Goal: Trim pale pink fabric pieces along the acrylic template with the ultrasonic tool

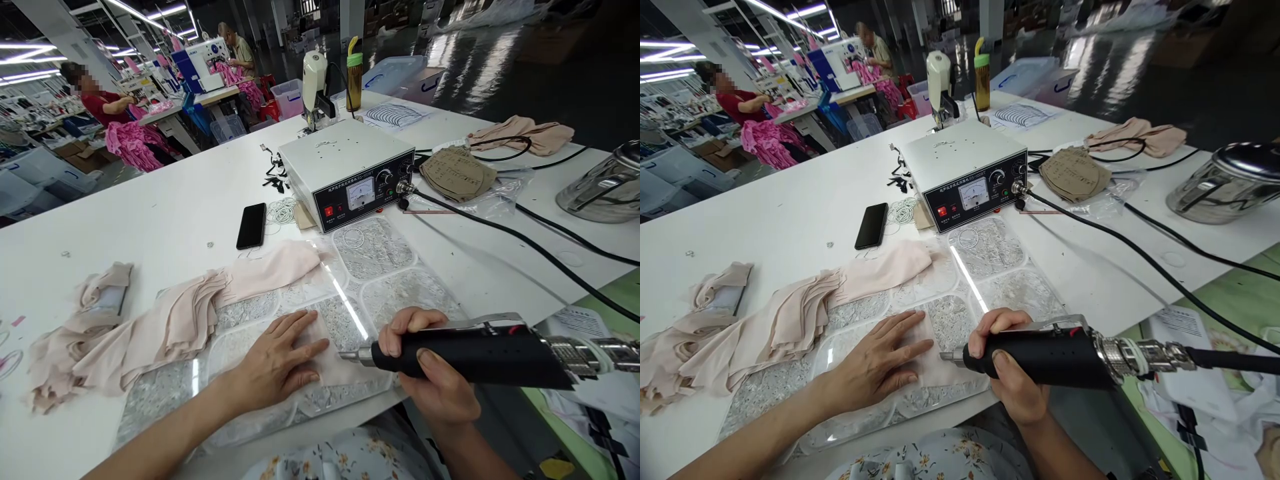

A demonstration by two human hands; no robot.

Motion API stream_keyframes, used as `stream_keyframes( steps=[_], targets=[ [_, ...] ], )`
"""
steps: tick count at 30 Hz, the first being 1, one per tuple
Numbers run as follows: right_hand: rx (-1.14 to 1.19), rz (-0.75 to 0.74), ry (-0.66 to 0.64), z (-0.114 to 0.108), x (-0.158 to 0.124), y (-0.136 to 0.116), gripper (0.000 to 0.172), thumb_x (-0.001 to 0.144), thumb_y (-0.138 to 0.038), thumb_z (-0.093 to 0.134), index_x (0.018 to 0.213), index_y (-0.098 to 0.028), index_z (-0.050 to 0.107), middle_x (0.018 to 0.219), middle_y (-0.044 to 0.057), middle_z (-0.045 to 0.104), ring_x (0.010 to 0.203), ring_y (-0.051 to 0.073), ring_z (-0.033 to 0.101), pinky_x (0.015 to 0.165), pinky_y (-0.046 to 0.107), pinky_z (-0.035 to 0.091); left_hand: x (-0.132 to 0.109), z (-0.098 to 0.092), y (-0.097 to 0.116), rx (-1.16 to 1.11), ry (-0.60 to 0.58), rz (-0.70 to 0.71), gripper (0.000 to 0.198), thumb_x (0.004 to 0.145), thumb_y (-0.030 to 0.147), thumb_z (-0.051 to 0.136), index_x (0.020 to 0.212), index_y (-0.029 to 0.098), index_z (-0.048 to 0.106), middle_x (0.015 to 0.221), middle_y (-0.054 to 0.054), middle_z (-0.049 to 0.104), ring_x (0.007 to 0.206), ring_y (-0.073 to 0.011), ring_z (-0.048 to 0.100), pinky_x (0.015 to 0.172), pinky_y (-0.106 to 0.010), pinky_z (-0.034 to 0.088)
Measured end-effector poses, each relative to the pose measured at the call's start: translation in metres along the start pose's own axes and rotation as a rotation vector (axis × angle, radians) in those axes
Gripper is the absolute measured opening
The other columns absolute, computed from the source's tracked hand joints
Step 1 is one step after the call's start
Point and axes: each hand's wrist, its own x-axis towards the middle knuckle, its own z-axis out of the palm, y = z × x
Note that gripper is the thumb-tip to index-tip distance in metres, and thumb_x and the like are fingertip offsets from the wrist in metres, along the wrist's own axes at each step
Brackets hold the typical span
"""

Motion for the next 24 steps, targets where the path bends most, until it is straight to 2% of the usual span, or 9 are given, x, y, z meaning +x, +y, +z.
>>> stream_keyframes(
  steps=[10,24],
  targets=[
    [-0.065,-0.035,0.031,-0.006,0.009,-0.002,0.013,0.077,-0.032,0.064,0.085,-0.023,0.059,0.080,0.001,0.051,0.056,0.010,0.051,0.054,0.032,0.051,0.001,0.001,0.001,-0.009,-0.014,0.002,0.043,0.098,0.048,0.043,0.134,0.025,0.050,0.149,-0.017,0.032,0.136,-0.0352,0.035,0.101,-0.054,0.044],
    [-0.058,-0.042,-0.054,0.004,0.011,0.003,0.009,0.080,-0.028,0.062,0.087,-0.022,0.058,0.081,0.000,0.053,0.059,0.011,0.055,0.057,0.031,0.052,0.000,0.004,0.000,-0.005,0.011,0.013,0.044,0.098,0.050,0.042,0.133,0.024,0.052,0.147,-0.019,0.034,0.135,-0.0367,0.035,0.100,-0.055,0.044]
  ],
)
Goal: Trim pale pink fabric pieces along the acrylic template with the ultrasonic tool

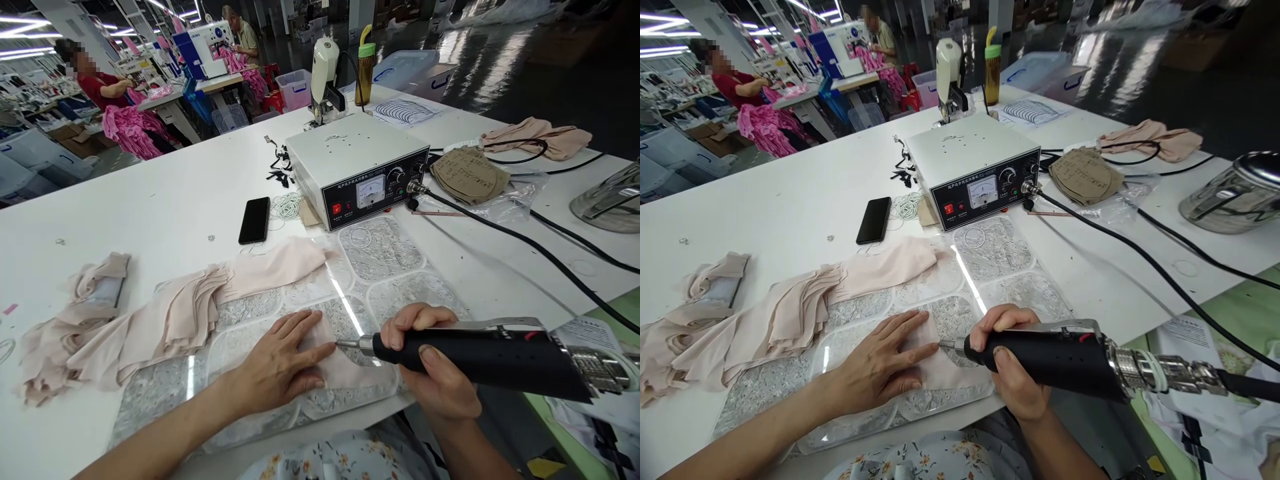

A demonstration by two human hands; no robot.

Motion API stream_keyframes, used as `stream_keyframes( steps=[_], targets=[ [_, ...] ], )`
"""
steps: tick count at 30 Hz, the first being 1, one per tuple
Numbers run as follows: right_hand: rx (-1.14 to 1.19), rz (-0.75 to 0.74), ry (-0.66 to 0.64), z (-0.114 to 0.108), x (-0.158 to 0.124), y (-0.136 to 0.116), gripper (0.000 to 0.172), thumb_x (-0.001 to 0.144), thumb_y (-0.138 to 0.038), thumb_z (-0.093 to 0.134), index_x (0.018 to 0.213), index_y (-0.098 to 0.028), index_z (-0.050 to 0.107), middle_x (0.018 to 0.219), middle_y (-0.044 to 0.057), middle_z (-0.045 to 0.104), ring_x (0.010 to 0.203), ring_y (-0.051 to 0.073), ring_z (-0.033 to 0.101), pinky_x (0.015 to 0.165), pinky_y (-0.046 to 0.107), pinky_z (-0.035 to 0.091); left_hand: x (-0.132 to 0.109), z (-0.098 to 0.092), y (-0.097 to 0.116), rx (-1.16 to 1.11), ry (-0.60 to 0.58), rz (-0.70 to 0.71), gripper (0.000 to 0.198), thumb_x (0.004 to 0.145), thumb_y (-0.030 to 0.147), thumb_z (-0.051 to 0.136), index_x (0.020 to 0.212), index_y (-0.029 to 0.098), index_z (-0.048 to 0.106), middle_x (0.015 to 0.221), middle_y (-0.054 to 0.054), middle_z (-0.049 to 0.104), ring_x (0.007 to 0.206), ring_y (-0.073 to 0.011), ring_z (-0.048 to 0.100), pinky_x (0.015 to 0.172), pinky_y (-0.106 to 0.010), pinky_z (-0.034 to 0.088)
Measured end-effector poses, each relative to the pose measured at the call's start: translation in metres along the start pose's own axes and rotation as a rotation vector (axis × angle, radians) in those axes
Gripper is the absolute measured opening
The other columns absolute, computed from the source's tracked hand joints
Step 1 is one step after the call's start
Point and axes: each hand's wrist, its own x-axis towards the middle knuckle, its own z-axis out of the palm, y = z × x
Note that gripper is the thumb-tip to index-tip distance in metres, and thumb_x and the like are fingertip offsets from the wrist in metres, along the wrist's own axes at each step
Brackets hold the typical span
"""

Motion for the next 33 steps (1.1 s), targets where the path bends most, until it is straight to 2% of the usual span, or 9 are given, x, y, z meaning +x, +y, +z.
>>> stream_keyframes(
  steps=[5,13,16,19,23,28,33],
  targets=[
    [-0.021,-0.023,-0.023,0.000,0.002,0.002,0.006,0.080,-0.024,0.061,0.085,-0.022,0.057,0.080,0.000,0.054,0.059,0.011,0.057,0.058,0.032,0.052,0.000,0.000,0.001,0.009,0.008,0.001,0.044,0.098,0.050,0.042,0.132,0.025,0.052,0.147,-0.019,0.033,0.134,-0.0364,0.036,0.099,-0.055,0.045],
    [0.023,0.017,0.097,-0.019,-0.003,-0.011,0.012,0.075,-0.029,0.064,0.083,-0.021,0.061,0.078,0.001,0.053,0.055,0.010,0.052,0.053,0.031,0.049,-0.001,0.002,0.003,0.026,0.038,0.002,0.043,0.098,0.046,0.045,0.135,0.024,0.050,0.150,-0.018,0.031,0.136,-0.0363,0.034,0.102,-0.055,0.043],
    [0.034,0.031,0.108,-0.024,-0.007,-0.016,0.012,0.074,-0.029,0.064,0.083,-0.021,0.062,0.078,0.001,0.053,0.054,0.010,0.051,0.052,0.031,0.049,-0.005,0.004,0.010,0.033,0.092,-0.009,0.043,0.098,0.041,0.048,0.137,0.021,0.047,0.151,-0.018,0.029,0.138,-0.0366,0.031,0.104,-0.058,0.041],
    [0.043,0.044,0.105,-0.025,-0.010,-0.017,0.012,0.073,-0.028,0.064,0.083,-0.022,0.062,0.079,0.000,0.053,0.055,0.010,0.051,0.052,0.031,0.048,-0.011,0.008,0.024,0.025,0.170,-0.045,0.040,0.098,0.031,0.049,0.135,0.016,0.047,0.143,-0.019,0.040,0.135,-0.0343,0.037,0.104,-0.055,0.043],
    [0.052,0.056,0.095,-0.026,-0.013,-0.017,0.013,0.073,-0.028,0.063,0.084,-0.021,0.062,0.079,0.000,0.053,0.055,0.010,0.053,0.053,0.030,0.049,-0.018,0.015,0.037,-0.010,0.209,-0.075,0.028,0.099,0.026,0.048,0.124,0.014,0.056,0.130,-0.017,0.052,0.127,-0.0295,0.046,0.101,-0.049,0.049],
    [0.064,0.073,0.083,-0.026,-0.019,-0.020,0.013,0.072,-0.027,0.062,0.083,-0.020,0.061,0.078,0.001,0.054,0.056,0.010,0.053,0.053,0.030,0.048,-0.022,0.013,0.025,-0.023,0.237,-0.051,0.021,0.099,0.018,0.047,0.116,0.016,0.060,0.125,-0.014,0.056,0.122,-0.0256,0.052,0.099,-0.046,0.051],
    [0.056,0.095,0.053,-0.024,-0.025,-0.023,0.013,0.073,-0.027,0.062,0.084,-0.020,0.061,0.077,0.001,0.053,0.056,0.011,0.053,0.052,0.030,0.047,-0.029,0.007,0.015,-0.016,0.204,-0.020,0.022,0.099,0.019,0.048,0.118,0.016,0.060,0.125,-0.015,0.058,0.121,-0.0253,0.054,0.102,-0.048,0.048]
  ],
)
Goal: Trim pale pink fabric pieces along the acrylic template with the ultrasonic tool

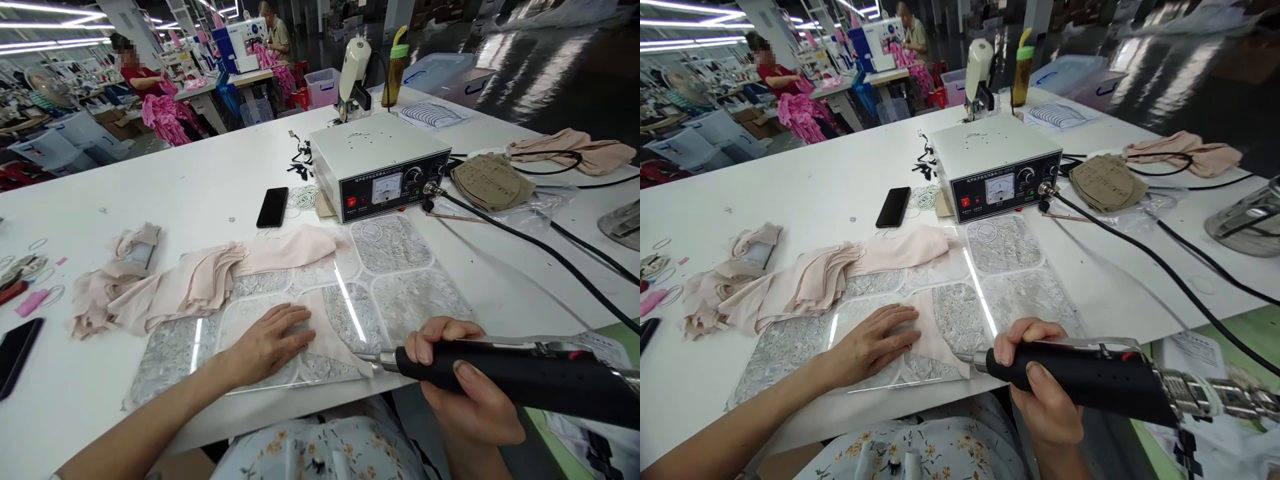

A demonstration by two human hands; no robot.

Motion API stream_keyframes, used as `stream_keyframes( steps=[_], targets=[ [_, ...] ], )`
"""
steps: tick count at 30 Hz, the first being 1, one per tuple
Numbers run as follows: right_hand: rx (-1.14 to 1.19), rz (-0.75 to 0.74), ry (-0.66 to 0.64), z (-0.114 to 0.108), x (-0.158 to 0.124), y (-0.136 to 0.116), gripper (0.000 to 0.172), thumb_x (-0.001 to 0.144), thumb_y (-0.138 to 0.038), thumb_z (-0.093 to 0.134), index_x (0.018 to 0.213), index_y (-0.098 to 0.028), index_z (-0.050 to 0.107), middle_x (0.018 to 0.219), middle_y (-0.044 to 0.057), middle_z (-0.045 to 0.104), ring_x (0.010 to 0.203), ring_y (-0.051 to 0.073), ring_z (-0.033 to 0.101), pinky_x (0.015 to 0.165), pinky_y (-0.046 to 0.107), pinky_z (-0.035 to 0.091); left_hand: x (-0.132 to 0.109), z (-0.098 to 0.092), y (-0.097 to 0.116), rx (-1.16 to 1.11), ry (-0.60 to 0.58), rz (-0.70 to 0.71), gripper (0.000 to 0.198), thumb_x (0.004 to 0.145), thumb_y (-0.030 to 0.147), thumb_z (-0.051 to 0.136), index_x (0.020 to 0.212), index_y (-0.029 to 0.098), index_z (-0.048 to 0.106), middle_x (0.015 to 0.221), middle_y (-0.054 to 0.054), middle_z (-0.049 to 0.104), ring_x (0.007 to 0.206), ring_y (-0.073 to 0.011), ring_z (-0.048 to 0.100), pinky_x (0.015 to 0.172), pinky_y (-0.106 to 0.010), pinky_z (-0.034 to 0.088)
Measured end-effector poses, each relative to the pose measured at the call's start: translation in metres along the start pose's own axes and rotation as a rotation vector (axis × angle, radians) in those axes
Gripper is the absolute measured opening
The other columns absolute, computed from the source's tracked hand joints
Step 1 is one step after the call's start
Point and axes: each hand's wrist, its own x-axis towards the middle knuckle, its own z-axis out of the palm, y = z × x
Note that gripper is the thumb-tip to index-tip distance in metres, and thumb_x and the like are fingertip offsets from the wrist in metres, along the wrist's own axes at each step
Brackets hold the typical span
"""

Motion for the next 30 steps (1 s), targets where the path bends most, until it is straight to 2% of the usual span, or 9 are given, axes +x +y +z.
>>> stream_keyframes(
  steps=[4,9,16,30],
  targets=[
    [-0.024,-0.019,0.020,0.001,0.002,0.000,0.013,0.072,-0.026,0.061,0.083,-0.019,0.061,0.077,0.001,0.053,0.055,0.010,0.051,0.051,0.030,0.046,0.002,0.000,0.013,-0.054,0.059,0.010,0.024,0.099,0.018,0.048,0.120,0.013,0.058,0.120,-0.015,0.061,0.117,-0.0233,0.057,0.102,-0.045,0.048],
    [0.012,-0.035,0.040,0.004,0.009,0.004,0.014,0.071,-0.023,0.061,0.085,-0.021,0.063,0.077,0.000,0.054,0.056,0.010,0.052,0.051,0.029,0.046,0.011,0.004,0.029,-0.072,0.052,-0.001,0.027,0.099,0.020,0.047,0.122,0.009,0.056,0.119,-0.016,0.062,0.114,-0.0242,0.058,0.100,-0.043,0.049],
    [0.016,-0.015,-0.006,0.007,0.017,0.012,0.016,0.071,-0.024,0.062,0.086,-0.020,0.063,0.079,0.001,0.053,0.057,0.010,0.053,0.053,0.030,0.046,0.010,0.011,0.036,-0.040,0.039,-0.059,0.030,0.099,0.021,0.048,0.126,0.010,0.054,0.121,-0.016,0.061,0.119,-0.0274,0.054,0.099,-0.046,0.050],
    [0.021,0.069,-0.068,0.008,0.020,0.010,0.014,0.073,-0.025,0.061,0.086,-0.021,0.062,0.081,0.001,0.052,0.056,0.011,0.051,0.052,0.031,0.047,0.014,0.015,0.045,-0.049,0.053,-0.084,0.029,0.098,0.020,0.049,0.123,0.008,0.054,0.116,-0.016,0.062,0.117,-0.0265,0.055,0.099,-0.044,0.050]
  ],
)
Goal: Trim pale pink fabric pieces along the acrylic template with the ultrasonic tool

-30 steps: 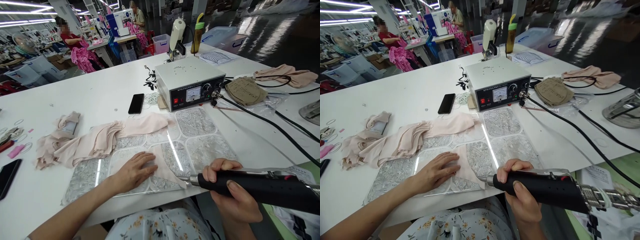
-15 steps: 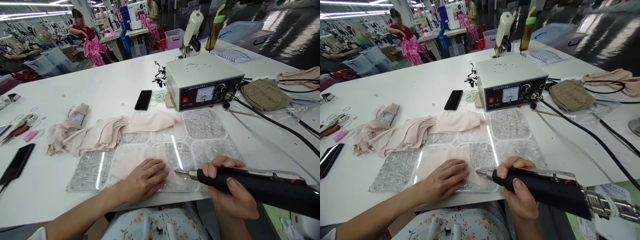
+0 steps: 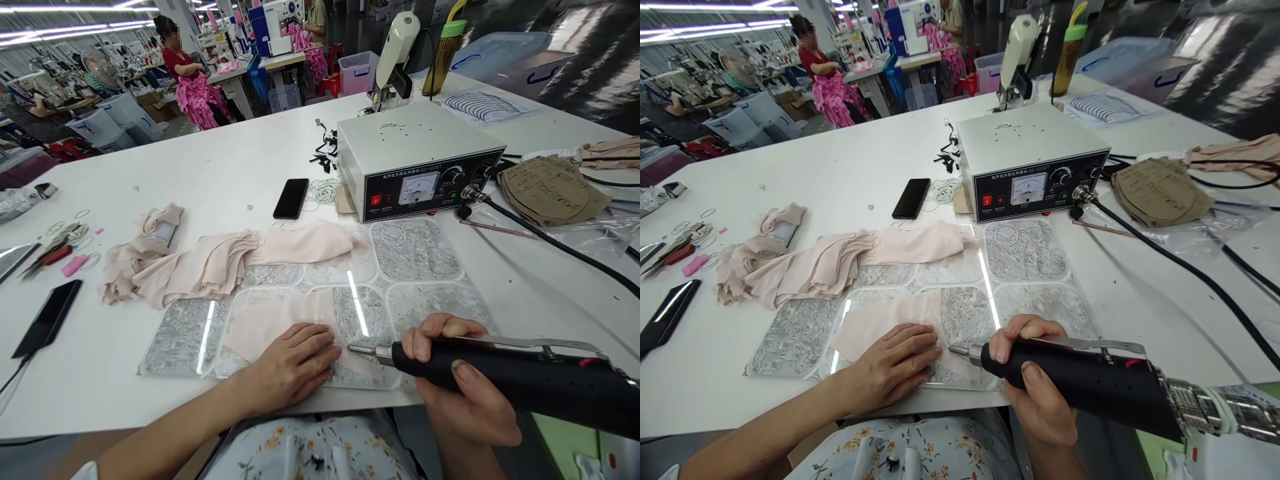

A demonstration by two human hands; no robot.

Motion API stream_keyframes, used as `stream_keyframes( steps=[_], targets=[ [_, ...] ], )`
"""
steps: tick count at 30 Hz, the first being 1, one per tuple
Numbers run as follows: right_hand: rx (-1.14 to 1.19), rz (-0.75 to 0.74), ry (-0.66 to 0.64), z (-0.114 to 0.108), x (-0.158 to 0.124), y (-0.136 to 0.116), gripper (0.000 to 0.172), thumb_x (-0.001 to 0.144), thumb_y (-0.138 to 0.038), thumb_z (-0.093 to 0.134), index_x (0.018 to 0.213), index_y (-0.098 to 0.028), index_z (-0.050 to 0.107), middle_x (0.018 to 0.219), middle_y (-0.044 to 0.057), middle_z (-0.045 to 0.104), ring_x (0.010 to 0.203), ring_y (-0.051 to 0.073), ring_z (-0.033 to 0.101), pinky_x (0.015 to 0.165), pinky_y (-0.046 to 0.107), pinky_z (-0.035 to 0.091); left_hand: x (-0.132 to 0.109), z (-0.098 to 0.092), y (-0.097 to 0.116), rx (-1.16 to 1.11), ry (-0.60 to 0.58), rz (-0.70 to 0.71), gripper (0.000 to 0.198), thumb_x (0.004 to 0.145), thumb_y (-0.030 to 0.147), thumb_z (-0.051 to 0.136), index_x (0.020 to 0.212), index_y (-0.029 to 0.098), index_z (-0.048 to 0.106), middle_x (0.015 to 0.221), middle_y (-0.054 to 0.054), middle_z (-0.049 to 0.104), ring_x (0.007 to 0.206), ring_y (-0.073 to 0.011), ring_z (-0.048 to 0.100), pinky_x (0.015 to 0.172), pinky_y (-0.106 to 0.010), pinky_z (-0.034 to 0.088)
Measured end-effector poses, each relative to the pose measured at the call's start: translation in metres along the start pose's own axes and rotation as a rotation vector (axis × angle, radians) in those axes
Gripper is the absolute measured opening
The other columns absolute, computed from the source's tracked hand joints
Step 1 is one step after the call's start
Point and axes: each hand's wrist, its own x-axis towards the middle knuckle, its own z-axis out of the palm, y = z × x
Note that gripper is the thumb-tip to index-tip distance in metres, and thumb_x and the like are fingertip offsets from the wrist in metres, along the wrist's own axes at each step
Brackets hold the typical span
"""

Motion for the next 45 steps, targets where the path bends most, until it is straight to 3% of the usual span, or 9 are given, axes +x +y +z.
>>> stream_keyframes(
  steps=[12,18,22,35,45],
  targets=[
    [0.005,0.011,-0.030,-0.004,0.000,-0.001,0.014,0.075,-0.025,0.061,0.088,-0.022,0.063,0.082,0.001,0.054,0.057,0.010,0.053,0.053,0.031,0.049,0.003,0.002,0.000,0.048,-0.003,0.006,0.028,0.099,0.025,0.049,0.121,0.008,0.056,0.108,-0.014,0.062,0.115,-0.0275,0.056,0.097,-0.044,0.051],
    [0.001,0.002,-0.018,-0.003,-0.001,-0.003,0.014,0.075,-0.025,0.061,0.088,-0.022,0.062,0.081,0.001,0.053,0.057,0.010,0.054,0.054,0.031,0.049,0.002,0.004,-0.002,0.143,-0.004,0.079,0.026,0.098,0.022,0.050,0.119,0.008,0.058,0.120,-0.014,0.063,0.118,-0.0263,0.056,0.102,-0.043,0.047],
    [-0.005,0.005,-0.008,-0.002,-0.002,-0.003,0.015,0.075,-0.025,0.061,0.089,-0.022,0.062,0.082,0.001,0.052,0.058,0.011,0.054,0.054,0.031,0.050,0.004,0.003,0.000,0.151,-0.024,0.075,0.025,0.098,0.022,0.050,0.118,0.011,0.058,0.116,-0.014,0.063,0.115,-0.0253,0.057,0.101,-0.042,0.048],
    [-0.022,0.003,0.004,-0.005,-0.006,-0.004,0.016,0.075,-0.026,0.063,0.091,-0.022,0.061,0.084,0.001,0.052,0.059,0.011,0.053,0.054,0.031,0.049,0.007,0.009,0.010,0.145,-0.076,-0.001,0.035,0.095,0.038,0.055,0.124,0.018,0.056,0.114,-0.014,0.056,0.119,-0.0337,0.051,0.098,-0.052,0.046],
    [-0.054,-0.009,0.023,-0.004,-0.004,-0.005,0.016,0.074,-0.028,0.063,0.089,-0.022,0.062,0.083,0.002,0.052,0.057,0.011,0.052,0.053,0.032,0.049,0.004,0.017,0.014,0.191,-0.080,-0.020,0.044,0.094,0.050,0.053,0.127,0.021,0.054,0.114,-0.014,0.054,0.119,-0.0350,0.050,0.097,-0.054,0.044]
  ],
)
